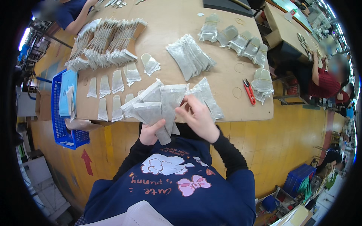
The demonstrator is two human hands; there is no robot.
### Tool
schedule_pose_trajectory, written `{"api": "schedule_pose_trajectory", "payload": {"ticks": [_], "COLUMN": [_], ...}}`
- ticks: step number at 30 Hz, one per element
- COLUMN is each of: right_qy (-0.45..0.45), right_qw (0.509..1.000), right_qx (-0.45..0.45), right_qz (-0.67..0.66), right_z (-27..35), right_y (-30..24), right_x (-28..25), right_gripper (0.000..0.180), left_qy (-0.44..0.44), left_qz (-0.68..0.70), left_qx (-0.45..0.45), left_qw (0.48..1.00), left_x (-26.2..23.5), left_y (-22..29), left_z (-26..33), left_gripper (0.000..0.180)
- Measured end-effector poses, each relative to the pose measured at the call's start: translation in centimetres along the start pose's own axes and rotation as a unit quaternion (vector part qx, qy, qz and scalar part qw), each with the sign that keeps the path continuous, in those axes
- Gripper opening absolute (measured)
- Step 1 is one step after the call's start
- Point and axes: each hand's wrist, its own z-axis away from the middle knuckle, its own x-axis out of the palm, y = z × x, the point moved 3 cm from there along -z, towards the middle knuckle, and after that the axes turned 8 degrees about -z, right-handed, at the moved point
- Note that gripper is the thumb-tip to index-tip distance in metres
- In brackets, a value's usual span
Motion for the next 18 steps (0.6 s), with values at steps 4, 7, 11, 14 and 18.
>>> {"api": "schedule_pose_trajectory", "payload": {"ticks": [4, 7, 11, 14, 18], "right_qy": [0.056, 0.076, 0.100, 0.082, 0.079], "right_qw": [0.991, 0.991, 0.992, 0.996, 0.996], "right_qx": [0.057, 0.019, -0.063, -0.023, -0.029], "right_qz": [-0.109, -0.107, 0.038, -0.003, -0.032], "right_z": [1.8, 2.9, 3.1, 3.0, 3.2], "right_y": [0.7, 0.4, 0.1, 0.6, 0.6], "right_x": [2.2, 5.0, 6.1, 5.2, 4.2], "right_gripper": [0.016, 0.014, 0.015, 0.014, 0.011], "left_qy": [0.009, 0.042, 0.066, 0.060, 0.041], "left_qz": [-0.103, -0.059, -0.039, -0.052, -0.030], "left_qx": [0.051, 0.031, 0.037, 0.051, 0.066], "left_qw": [0.993, 0.997, 0.996, 0.996, 0.997], "left_x": [0.8, 0.6, 0.1, 0.3, 0.7], "left_y": [0.1, 0.0, 0.0, 0.1, 0.2], "left_z": [0.2, 0.3, 0.5, 0.6, 0.3], "left_gripper": [0.037, 0.036, 0.034, 0.033, 0.033]}}
